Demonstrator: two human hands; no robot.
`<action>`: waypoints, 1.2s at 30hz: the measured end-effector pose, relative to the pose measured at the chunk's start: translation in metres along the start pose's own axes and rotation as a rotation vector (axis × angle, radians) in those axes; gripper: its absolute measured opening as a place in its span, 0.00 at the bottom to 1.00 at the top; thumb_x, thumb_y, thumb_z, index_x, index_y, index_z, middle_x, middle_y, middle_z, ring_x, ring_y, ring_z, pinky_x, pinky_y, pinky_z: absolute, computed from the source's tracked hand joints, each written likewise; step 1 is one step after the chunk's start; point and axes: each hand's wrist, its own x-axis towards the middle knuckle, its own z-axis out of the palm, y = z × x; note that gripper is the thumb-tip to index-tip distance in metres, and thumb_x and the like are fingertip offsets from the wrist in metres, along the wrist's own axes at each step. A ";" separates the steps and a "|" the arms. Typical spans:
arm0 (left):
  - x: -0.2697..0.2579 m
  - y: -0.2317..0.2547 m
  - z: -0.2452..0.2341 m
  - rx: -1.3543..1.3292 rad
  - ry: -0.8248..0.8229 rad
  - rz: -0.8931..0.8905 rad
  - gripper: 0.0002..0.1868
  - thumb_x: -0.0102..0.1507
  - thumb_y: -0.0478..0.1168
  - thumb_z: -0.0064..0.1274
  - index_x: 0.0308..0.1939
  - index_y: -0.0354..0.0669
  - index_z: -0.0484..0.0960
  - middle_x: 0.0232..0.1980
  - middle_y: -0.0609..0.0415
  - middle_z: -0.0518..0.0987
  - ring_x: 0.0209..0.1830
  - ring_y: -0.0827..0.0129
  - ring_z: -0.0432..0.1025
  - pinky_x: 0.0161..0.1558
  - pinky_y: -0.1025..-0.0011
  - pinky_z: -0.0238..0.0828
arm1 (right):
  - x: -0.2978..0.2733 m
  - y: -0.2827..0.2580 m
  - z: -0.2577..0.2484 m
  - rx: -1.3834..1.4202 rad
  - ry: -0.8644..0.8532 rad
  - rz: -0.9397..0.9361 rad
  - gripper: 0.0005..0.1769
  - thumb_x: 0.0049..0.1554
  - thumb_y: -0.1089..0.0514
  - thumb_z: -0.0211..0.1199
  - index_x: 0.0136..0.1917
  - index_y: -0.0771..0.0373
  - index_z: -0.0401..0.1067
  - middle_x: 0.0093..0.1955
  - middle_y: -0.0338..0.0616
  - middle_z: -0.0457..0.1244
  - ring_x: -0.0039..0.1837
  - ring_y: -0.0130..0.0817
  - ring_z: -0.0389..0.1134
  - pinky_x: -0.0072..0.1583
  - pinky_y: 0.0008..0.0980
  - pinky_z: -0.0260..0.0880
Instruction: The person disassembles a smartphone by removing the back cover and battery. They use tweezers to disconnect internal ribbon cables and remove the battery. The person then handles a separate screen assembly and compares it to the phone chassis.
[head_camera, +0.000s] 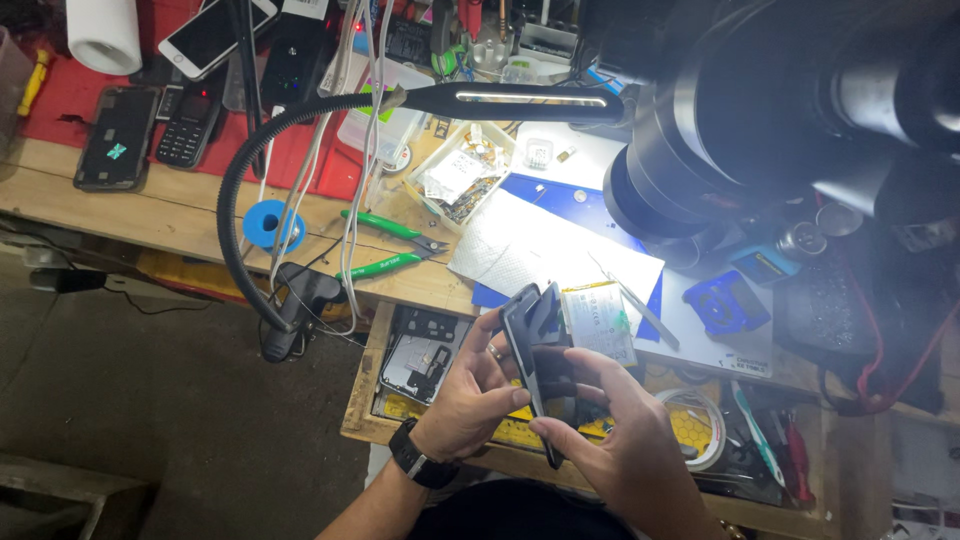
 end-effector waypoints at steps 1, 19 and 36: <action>0.000 -0.001 0.000 0.006 0.000 0.000 0.49 0.59 0.30 0.64 0.78 0.44 0.52 0.72 0.38 0.64 0.74 0.53 0.63 0.71 0.55 0.67 | 0.000 0.001 0.000 -0.014 0.004 -0.013 0.38 0.44 0.56 0.77 0.65 0.66 0.68 0.58 0.49 0.71 0.61 0.39 0.75 0.58 0.37 0.77; 0.000 -0.002 -0.004 0.031 -0.041 0.003 0.49 0.60 0.27 0.61 0.79 0.49 0.51 0.75 0.36 0.64 0.76 0.51 0.63 0.72 0.52 0.67 | 0.002 0.010 0.003 -0.099 0.007 -0.107 0.37 0.44 0.56 0.78 0.65 0.68 0.69 0.60 0.54 0.70 0.62 0.41 0.73 0.60 0.37 0.73; -0.001 0.001 -0.003 0.031 -0.069 0.030 0.46 0.61 0.28 0.61 0.79 0.48 0.54 0.77 0.38 0.63 0.77 0.53 0.62 0.76 0.54 0.63 | -0.012 0.035 0.028 -0.258 0.090 -0.507 0.50 0.46 0.51 0.77 0.73 0.71 0.58 0.74 0.67 0.53 0.76 0.63 0.55 0.69 0.55 0.61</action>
